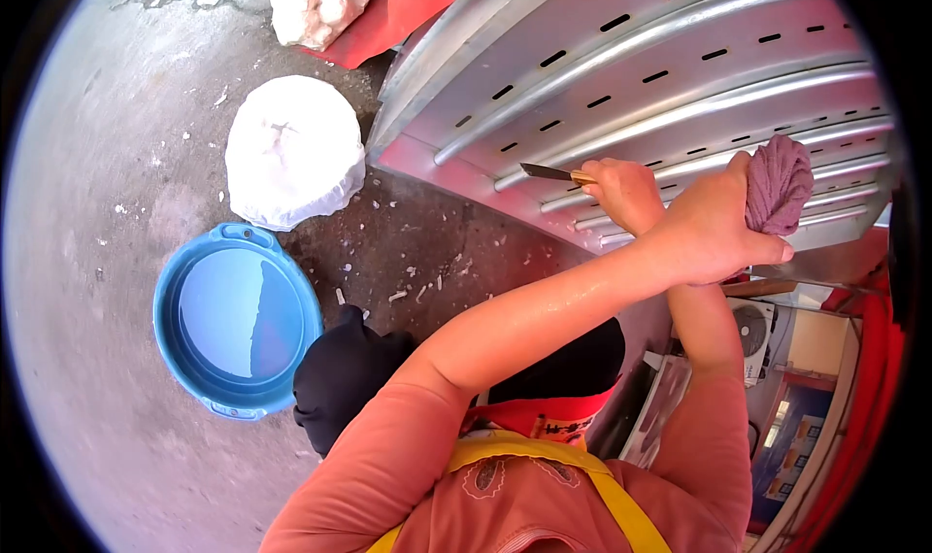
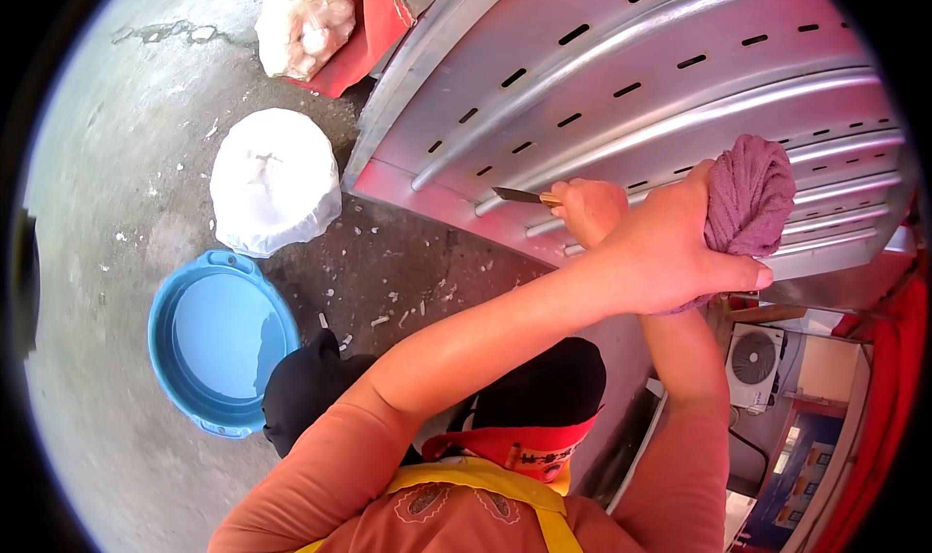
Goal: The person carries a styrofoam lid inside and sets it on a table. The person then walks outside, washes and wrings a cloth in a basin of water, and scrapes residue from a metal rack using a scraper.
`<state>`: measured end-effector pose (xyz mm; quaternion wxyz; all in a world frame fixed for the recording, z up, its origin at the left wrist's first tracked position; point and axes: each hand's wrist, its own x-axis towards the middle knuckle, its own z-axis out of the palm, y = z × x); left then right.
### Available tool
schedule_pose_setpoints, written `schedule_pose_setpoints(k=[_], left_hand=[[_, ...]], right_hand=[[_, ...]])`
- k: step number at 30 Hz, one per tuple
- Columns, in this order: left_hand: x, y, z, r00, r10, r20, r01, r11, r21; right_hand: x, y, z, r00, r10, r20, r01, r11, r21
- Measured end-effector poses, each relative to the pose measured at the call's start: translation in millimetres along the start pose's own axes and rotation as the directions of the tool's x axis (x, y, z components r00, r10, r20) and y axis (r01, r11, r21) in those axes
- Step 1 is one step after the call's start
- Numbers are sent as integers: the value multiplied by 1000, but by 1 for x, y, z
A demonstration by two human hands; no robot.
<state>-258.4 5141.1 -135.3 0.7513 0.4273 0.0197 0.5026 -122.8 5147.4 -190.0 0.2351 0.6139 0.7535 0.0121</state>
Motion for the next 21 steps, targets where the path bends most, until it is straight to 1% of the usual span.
schedule_pose_setpoints(k=[2,3,6,7,9,10,12,13,16,19,20,21], left_hand=[[-2,6,1,1000,10,30,-9,1000,-19],[-3,10,2,999,17,39,-16,999,-30],[-9,27,4,996,29,80,-29,1000,-3],[-13,34,5,994,75,73,-72,996,-49],[-20,49,2,990,89,113,-81,994,-74],[-23,55,2,986,97,132,-86,993,-87],[-27,58,5,987,124,101,-116,990,-76],[-28,59,7,987,140,80,-134,988,-78],[-28,59,10,986,158,61,-154,986,-65],[-27,55,12,985,158,63,-155,987,-51],[-27,54,12,986,156,57,-154,987,-50],[-26,55,10,986,143,89,-140,990,-37]], right_hand=[[0,0,-8,997,-60,-57,66,994,93],[4,-1,-16,992,-46,-114,61,990,128],[22,-8,-46,920,-47,-390,143,965,221],[29,-11,-59,938,-13,-346,85,978,193],[44,-15,-80,965,60,-256,-28,992,125],[50,-19,-80,969,39,-242,-22,997,75],[64,-32,-80,976,-1,-217,-5,1000,-29],[70,-38,-73,969,-20,-247,9,999,-46],[85,-58,-50,968,-78,-239,68,996,-48],[76,-67,-35,986,-165,-40,162,984,-72],[71,-66,-37,984,-151,-96,146,987,-64],[65,-62,-41,979,-139,-150,132,990,-56]])
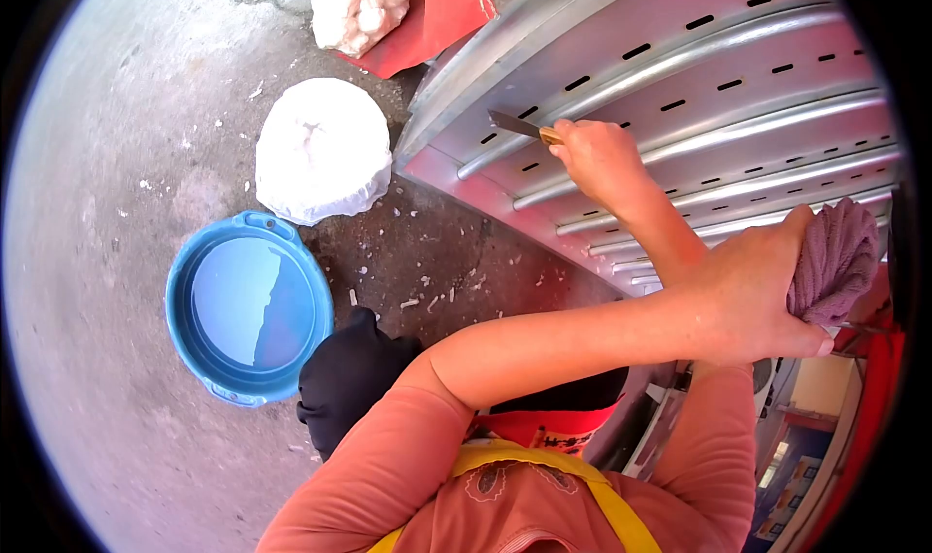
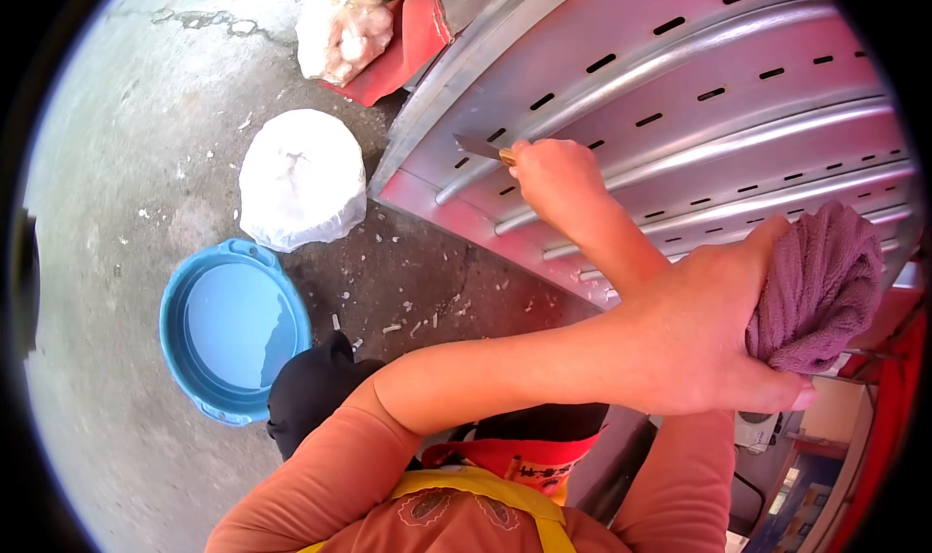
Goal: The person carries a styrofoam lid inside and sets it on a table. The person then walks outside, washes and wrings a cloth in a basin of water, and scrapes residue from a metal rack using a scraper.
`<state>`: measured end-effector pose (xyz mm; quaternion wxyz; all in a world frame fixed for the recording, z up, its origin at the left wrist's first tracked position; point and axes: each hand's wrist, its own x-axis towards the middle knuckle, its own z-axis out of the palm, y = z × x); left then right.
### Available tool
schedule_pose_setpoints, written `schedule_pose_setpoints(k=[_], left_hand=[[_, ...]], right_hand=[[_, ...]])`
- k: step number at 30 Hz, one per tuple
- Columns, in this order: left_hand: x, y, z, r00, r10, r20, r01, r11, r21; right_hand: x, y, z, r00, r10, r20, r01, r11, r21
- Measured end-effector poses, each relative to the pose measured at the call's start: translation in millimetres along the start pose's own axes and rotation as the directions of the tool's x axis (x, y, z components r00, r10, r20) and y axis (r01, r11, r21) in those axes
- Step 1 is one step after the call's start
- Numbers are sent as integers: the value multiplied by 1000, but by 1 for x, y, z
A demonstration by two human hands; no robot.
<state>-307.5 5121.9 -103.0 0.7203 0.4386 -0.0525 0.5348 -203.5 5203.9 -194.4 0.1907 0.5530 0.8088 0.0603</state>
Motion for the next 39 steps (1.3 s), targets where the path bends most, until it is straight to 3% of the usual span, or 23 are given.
schedule_pose_setpoints(k=[2,5,13,20,23,24,27,31,32,33,34,35,37,38,39], left_hand=[[0,1,-4,997,-38,69,36,999,22],[2,-4,-6,999,-34,24,34,999,19],[3,-6,-10,999,-42,-16,42,999,-31],[8,-10,-18,996,-75,-57,73,997,-31],[13,-22,-18,990,23,-138,-27,999,-32],[15,-24,-21,991,32,-132,-36,999,-31],[17,-30,-29,988,44,-145,-56,995,-80],[22,-40,-44,985,82,-154,-103,986,-132],[25,-40,-51,996,29,-83,-39,992,-118],[26,-48,-48,979,15,-201,-55,979,-196],[25,-44,-53,980,-81,-181,55,988,-145],[27,-54,-51,975,-84,-205,37,974,-224],[28,-60,-49,952,-98,-290,55,987,-151],[30,-66,-52,951,-170,-260,154,985,-79],[31,-70,-48,931,-190,-312,168,981,-95]], right_hand=[[-10,12,-8,993,12,-121,-12,1000,6],[-14,12,-24,977,93,-193,-97,995,-7],[11,-9,14,999,49,22,-50,998,33],[-14,4,-4,973,166,-160,-164,986,24],[-4,10,5,987,105,-124,-92,990,103],[-1,8,15,996,39,-79,-28,990,135],[-25,-2,32,967,-4,255,-87,934,345],[-71,12,80,923,70,379,-214,911,352],[-89,28,110,958,48,283,-205,806,555],[-99,31,110,935,94,342,-309,689,655],[-108,33,110,906,140,399,-407,544,734],[-117,36,110,872,185,454,-489,384,783],[-138,54,131,890,222,398,-419,741,524],[-149,63,141,898,241,369,-373,861,346],[-156,68,135,865,286,412,-445,817,368]])
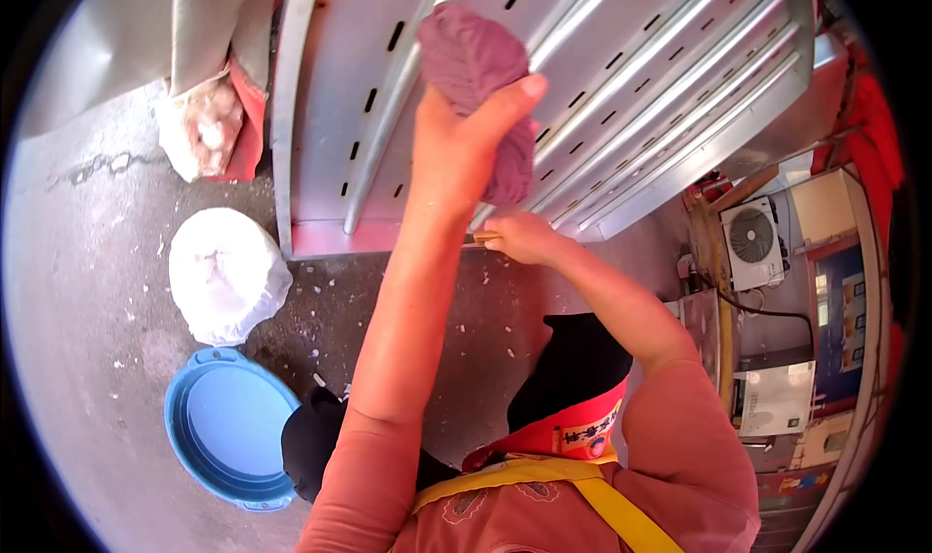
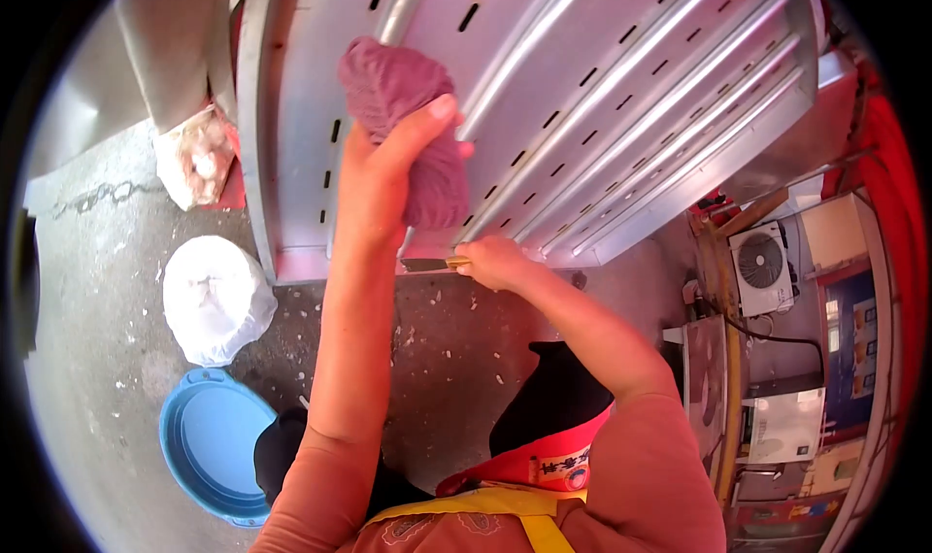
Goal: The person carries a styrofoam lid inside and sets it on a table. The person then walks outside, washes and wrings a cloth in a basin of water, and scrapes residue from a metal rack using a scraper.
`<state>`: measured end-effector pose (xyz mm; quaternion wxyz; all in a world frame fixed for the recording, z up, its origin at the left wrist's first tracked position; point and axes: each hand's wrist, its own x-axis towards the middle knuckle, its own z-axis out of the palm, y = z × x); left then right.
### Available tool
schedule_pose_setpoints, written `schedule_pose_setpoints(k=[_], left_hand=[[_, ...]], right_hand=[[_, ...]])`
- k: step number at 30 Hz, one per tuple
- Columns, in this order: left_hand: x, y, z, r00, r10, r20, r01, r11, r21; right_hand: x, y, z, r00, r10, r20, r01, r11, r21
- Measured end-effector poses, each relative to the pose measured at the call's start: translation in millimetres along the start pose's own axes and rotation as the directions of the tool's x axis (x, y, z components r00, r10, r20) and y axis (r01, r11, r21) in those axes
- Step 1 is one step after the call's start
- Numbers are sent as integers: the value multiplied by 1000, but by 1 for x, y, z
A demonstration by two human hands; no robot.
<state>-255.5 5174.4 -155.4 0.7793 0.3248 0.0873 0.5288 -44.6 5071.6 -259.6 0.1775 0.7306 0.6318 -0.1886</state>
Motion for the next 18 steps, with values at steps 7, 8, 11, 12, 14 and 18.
schedule_pose_setpoints(k=[7,8,11,12,14,18], left_hand=[[17,-83,16,990,21,-143,19,961,277],[19,-99,21,989,30,-142,18,946,322],[20,-143,36,993,47,-110,13,874,486],[20,-158,43,994,80,-74,-28,843,537],[19,-186,52,999,30,-23,-7,758,652],[29,-223,97,987,112,113,-154,507,848]], right_hand=[[-58,122,-25,991,-47,-122,108,824,556],[-67,148,-28,992,-31,-122,103,754,649],[-99,215,-39,976,-12,-215,187,548,815],[-103,239,-35,953,-1,-303,278,396,875],[-101,282,-28,881,26,-472,466,123,876],[-77,334,-36,730,95,-676,680,-189,708]])
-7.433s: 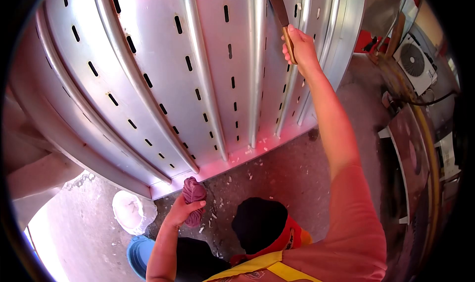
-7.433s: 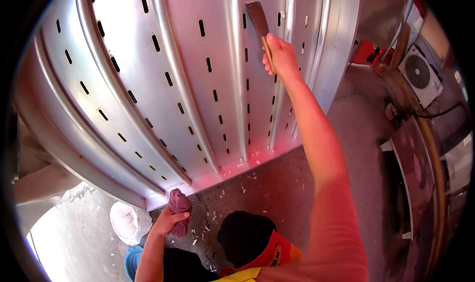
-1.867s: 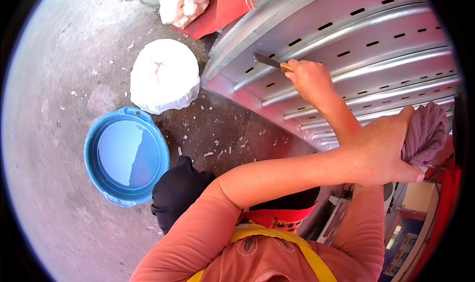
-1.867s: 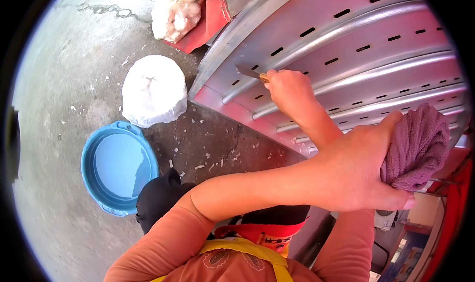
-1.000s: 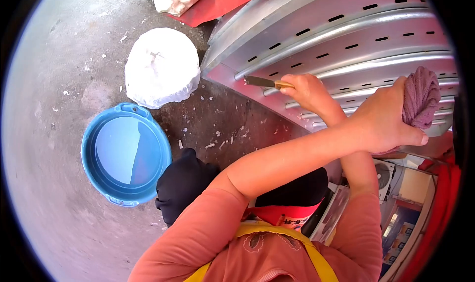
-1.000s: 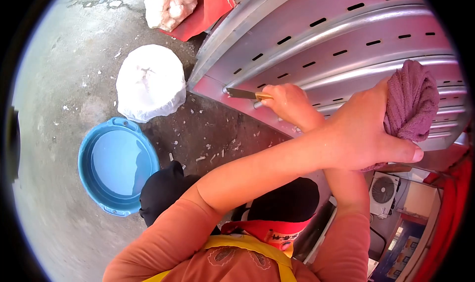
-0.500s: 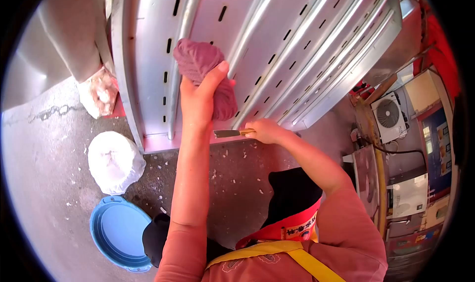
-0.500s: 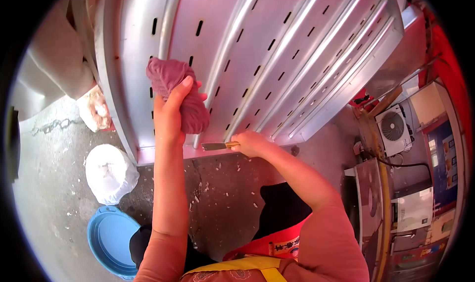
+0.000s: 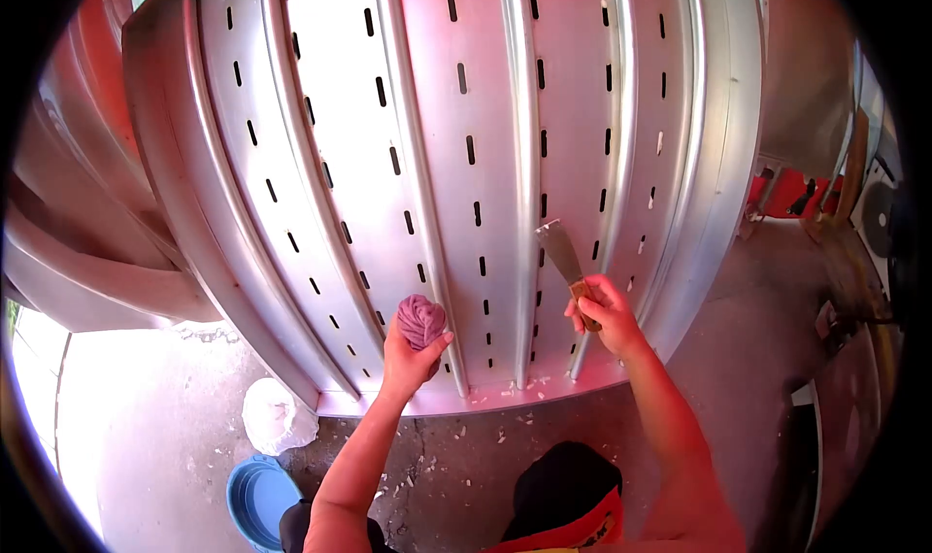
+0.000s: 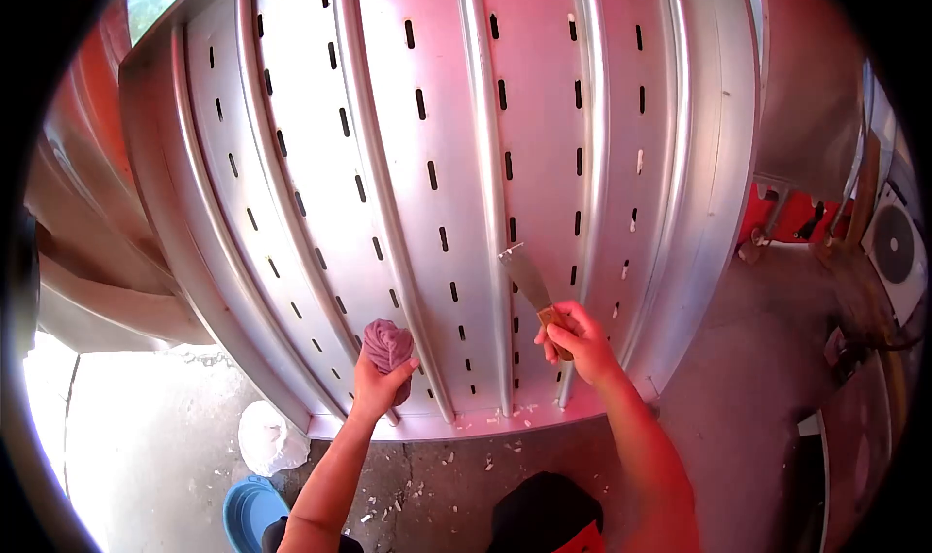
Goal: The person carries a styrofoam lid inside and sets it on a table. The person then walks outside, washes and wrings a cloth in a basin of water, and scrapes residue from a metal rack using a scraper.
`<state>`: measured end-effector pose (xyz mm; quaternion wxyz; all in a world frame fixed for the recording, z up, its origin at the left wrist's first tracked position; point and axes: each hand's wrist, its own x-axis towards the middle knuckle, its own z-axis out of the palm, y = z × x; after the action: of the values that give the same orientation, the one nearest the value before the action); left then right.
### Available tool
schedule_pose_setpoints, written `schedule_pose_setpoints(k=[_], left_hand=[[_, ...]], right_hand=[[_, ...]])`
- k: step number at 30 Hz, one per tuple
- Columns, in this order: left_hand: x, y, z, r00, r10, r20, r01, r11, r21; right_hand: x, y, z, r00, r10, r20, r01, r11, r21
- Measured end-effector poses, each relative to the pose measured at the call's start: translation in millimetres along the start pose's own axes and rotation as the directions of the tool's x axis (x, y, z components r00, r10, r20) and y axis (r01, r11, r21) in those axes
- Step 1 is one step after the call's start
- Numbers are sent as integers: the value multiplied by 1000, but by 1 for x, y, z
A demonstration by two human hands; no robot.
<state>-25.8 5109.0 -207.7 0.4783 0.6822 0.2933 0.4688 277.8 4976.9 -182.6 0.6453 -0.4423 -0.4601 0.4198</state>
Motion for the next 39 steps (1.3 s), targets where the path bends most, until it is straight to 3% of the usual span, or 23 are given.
schedule_pose_setpoints(k=[1,3,5,8,10,12,16,21,25,28,34,35,39], left_hand=[[7,12,10,995,102,-18,-97,976,195],[24,40,32,960,279,9,-238,799,552],[39,49,50,966,253,-51,-172,777,606],[49,55,66,974,176,-142,-27,712,701],[52,56,73,971,131,-202,34,756,654],[52,58,78,972,114,-207,66,710,701],[62,55,78,967,138,-215,69,670,739],[62,49,73,963,155,-222,70,648,758],[58,47,73,957,199,-211,38,635,772],[54,55,83,944,131,-303,108,745,658],[53,48,67,963,148,-224,50,722,690],[56,44,62,959,213,-186,-18,703,711],[59,57,52,977,181,-116,-51,720,692]], right_hand=[[7,1,-6,999,-35,-15,36,998,50],[20,4,-11,993,-108,-46,113,985,126],[34,8,-7,983,-166,-77,178,964,198],[52,15,-7,994,-105,-20,107,966,234],[58,20,-5,997,-74,37,58,947,315],[58,21,-2,995,-41,86,4,920,392],[67,10,6,994,-35,107,-6,932,362],[95,-39,28,989,-147,27,125,913,388],[90,-45,29,992,-125,9,112,923,367],[94,-65,40,994,-102,-29,105,913,394],[118,-111,47,982,-182,-54,189,921,339],[119,-120,49,979,-194,-61,203,923,325],[138,-170,54,973,-208,-103,226,951,212]])
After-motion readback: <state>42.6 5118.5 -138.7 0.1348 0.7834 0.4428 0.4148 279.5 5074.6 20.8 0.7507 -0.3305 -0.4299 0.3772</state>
